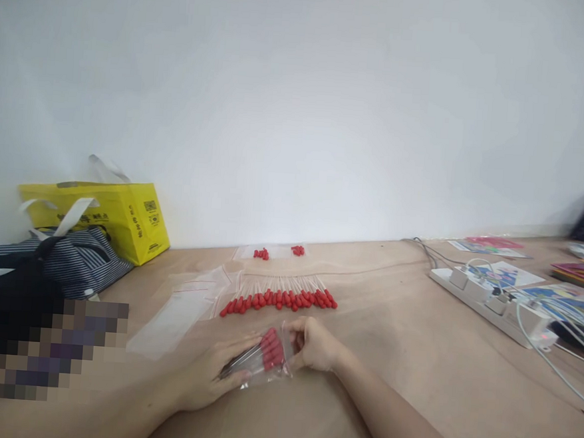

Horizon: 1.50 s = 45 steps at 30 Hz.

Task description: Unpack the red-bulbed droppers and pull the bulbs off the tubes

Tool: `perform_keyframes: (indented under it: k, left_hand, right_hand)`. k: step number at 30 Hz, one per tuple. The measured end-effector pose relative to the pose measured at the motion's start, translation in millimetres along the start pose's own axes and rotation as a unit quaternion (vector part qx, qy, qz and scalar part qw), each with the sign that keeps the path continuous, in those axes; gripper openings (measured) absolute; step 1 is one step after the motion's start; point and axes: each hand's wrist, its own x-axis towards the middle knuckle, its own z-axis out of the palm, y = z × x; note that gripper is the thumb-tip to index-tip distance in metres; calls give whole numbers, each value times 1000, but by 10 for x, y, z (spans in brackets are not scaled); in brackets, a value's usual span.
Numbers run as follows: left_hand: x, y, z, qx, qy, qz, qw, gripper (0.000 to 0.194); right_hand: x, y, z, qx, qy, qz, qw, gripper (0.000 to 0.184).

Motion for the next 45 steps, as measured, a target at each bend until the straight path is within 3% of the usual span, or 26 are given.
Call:
perform_keyframes:
  k: [4, 10, 18, 23, 28, 35, 40, 45]
  left_hand:
    - [-24, 1, -1, -11, 9, -4, 1000, 49]
    - [-34, 8, -2, -23, 12, -27, 999, 50]
    - [-35, -29, 3, -28, 16, -20, 999, 52]
    - [-36, -55, 1, -32, 10, -27, 999, 53]
    - [-48, -16, -47, -40, 2, -17, 999, 55]
    - [-64, -29, -79, -45, -34, -61, 997, 54]
    - [-67, -54, -81, -63, -38, -63, 995, 54]
    - [-68, -51, -102, -54, -42, -76, 995, 54]
  right_hand:
    - [-25, -18, 62, -3, -2, -35, 999, 31]
    - [21, 16, 173, 41, 54, 22, 997, 39]
    - [48, -11, 278, 70, 69, 34, 995, 41]
    - [57, -4, 300, 124, 53, 4, 991, 43]
    - [45, -8, 237, 88, -2, 0, 996, 35]
    - [67, 69, 137, 153, -35, -5, 988, 41]
    - [-19, 105, -114, 153, -73, 47, 984, 42]
    - [-101, 120, -286, 176, -58, 61, 981, 42]
